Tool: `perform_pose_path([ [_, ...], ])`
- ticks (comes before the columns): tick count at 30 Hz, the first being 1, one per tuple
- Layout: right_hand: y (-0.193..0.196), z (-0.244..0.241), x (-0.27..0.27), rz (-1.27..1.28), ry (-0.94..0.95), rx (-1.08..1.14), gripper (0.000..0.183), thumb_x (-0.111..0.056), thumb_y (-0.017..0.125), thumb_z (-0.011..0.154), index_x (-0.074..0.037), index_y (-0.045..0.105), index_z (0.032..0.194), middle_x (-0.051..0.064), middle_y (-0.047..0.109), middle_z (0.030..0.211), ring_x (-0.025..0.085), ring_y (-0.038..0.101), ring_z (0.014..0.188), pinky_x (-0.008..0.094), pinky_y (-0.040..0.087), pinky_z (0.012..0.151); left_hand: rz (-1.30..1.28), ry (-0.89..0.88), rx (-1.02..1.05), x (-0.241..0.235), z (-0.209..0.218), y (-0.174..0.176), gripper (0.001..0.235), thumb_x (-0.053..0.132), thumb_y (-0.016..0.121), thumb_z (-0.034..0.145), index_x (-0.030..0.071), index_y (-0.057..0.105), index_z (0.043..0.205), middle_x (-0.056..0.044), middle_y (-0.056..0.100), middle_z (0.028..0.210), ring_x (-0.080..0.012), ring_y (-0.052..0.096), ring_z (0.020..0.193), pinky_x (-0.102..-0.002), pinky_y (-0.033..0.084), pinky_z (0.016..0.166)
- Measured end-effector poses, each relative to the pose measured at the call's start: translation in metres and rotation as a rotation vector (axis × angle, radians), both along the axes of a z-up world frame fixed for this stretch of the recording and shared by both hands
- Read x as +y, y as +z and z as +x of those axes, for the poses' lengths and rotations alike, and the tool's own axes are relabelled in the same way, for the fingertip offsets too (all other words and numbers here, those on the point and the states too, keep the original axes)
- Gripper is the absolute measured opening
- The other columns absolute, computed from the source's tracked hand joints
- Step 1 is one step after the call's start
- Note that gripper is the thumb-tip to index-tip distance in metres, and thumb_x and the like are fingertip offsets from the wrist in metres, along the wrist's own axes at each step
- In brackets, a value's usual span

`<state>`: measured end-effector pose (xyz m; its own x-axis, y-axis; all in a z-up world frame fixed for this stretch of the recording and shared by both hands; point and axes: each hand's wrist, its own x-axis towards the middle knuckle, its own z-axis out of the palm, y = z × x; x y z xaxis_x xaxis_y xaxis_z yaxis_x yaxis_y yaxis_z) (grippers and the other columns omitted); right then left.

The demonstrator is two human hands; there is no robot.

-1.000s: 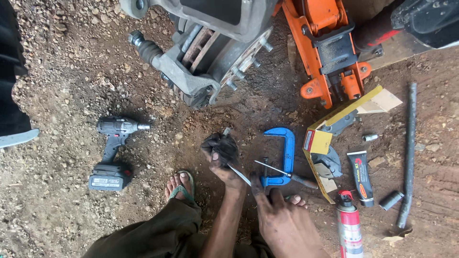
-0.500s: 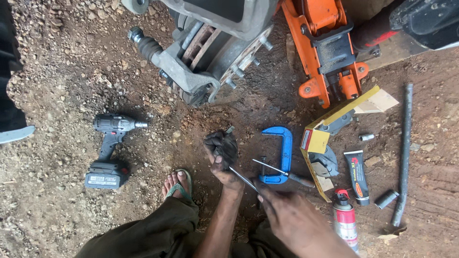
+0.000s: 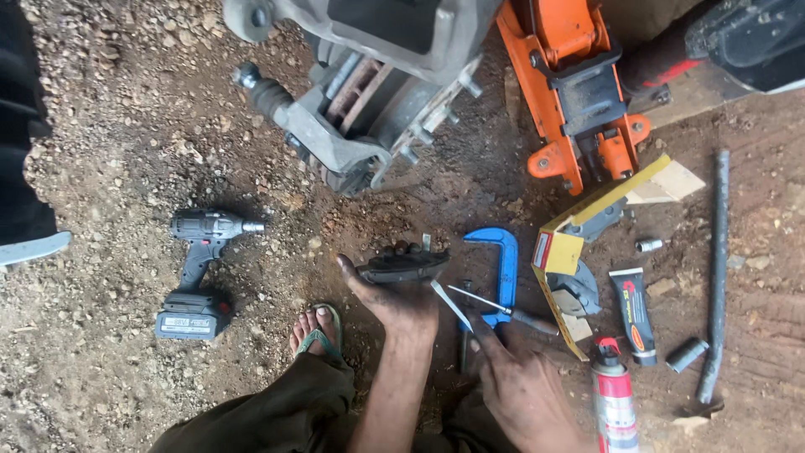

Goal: The person sprays lubricant onto the brake caliper bolts and then uses a screwdriver to scrape and clean the surface of a brake pad held in a blue clamp. The person works on the brake assembly of a white car lifted by a jack.

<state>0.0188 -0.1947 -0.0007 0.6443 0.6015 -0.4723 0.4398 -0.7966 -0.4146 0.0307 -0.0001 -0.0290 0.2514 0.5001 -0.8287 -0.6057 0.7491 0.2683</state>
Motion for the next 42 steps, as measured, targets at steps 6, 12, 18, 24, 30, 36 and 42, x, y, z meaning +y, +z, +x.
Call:
perform_pose_path([
  [6,0.002,-0.002,0.007,-0.030,0.081,-0.126,0.062,-0.030,0.057,0.094,-0.035,0.045,0.155,0.009,0.063,0.103,0.043,0.071,0.073,0.064,0.057,0.066,-0.156,-0.057,-0.081,-0.007,0.001,0.018,0.059,0.078,0.068,0.081,0.020,0.063,0.086,-0.005,0.071,0.087,-0.0277,0.070,0.082,-0.059,0.057,0.076],
  [12,0.014,0.001,0.008,-0.080,0.049,-0.039,0.061,-0.027,0.057,0.093,-0.032,0.046,0.153,0.013,0.062,0.112,0.048,0.071,0.071,0.068,0.057,0.058,-0.041,-0.095,-0.099,-0.023,-0.007,-0.013,0.059,0.073,0.066,0.079,0.017,0.065,0.098,-0.007,0.071,0.093,-0.0315,0.068,0.086,-0.061,0.057,0.076],
  [18,0.020,0.016,0.016,-0.242,-0.069,0.230,0.073,-0.031,0.051,0.096,-0.052,0.031,0.163,0.011,0.070,0.113,0.048,0.074,0.088,0.066,0.056,0.079,-0.064,-0.165,-0.156,-0.031,-0.013,-0.059,0.073,0.081,0.039,0.090,0.014,0.068,0.101,-0.009,0.066,0.094,-0.0333,0.062,0.083,-0.048,0.051,0.069],
  [24,-0.064,0.002,0.007,-0.211,-0.171,0.385,0.045,-0.022,0.044,0.096,-0.029,0.064,0.136,0.026,0.073,0.086,0.050,0.070,0.081,0.062,0.050,0.078,-0.061,-0.451,0.173,-0.053,-0.038,-0.175,0.039,0.056,0.063,0.097,0.025,0.056,0.076,0.011,0.045,0.053,-0.0048,0.042,0.040,-0.025,0.031,0.037],
  [30,-0.121,-0.006,0.004,-0.125,-0.217,0.430,0.034,-0.029,0.048,0.101,-0.018,0.073,0.121,0.020,0.081,0.106,0.047,0.076,0.103,0.065,0.059,0.089,0.173,-0.923,0.645,-0.038,-0.048,-0.242,0.091,0.067,0.075,0.088,0.002,0.049,0.146,-0.024,0.058,0.124,-0.0335,0.061,0.109,-0.050,0.052,0.089],
  [36,-0.139,-0.012,0.000,-0.108,-0.225,0.466,0.037,-0.033,0.047,0.103,-0.017,0.069,0.128,0.022,0.080,0.109,0.049,0.074,0.107,0.065,0.059,0.092,0.417,-1.055,0.783,-0.044,-0.060,-0.260,0.087,0.076,0.074,0.089,0.007,0.062,0.139,-0.021,0.068,0.132,-0.0353,0.062,0.133,-0.052,0.049,0.112],
  [42,-0.109,-0.017,0.014,-0.160,-0.073,0.366,0.039,-0.020,0.044,0.098,-0.023,0.069,0.127,0.018,0.081,0.100,0.042,0.081,0.088,0.055,0.066,0.079,0.434,-0.899,0.918,-0.035,-0.077,-0.278,0.054,0.049,0.067,0.097,0.003,0.071,0.125,-0.024,0.074,0.118,-0.0354,0.071,0.117,-0.050,0.055,0.100],
])
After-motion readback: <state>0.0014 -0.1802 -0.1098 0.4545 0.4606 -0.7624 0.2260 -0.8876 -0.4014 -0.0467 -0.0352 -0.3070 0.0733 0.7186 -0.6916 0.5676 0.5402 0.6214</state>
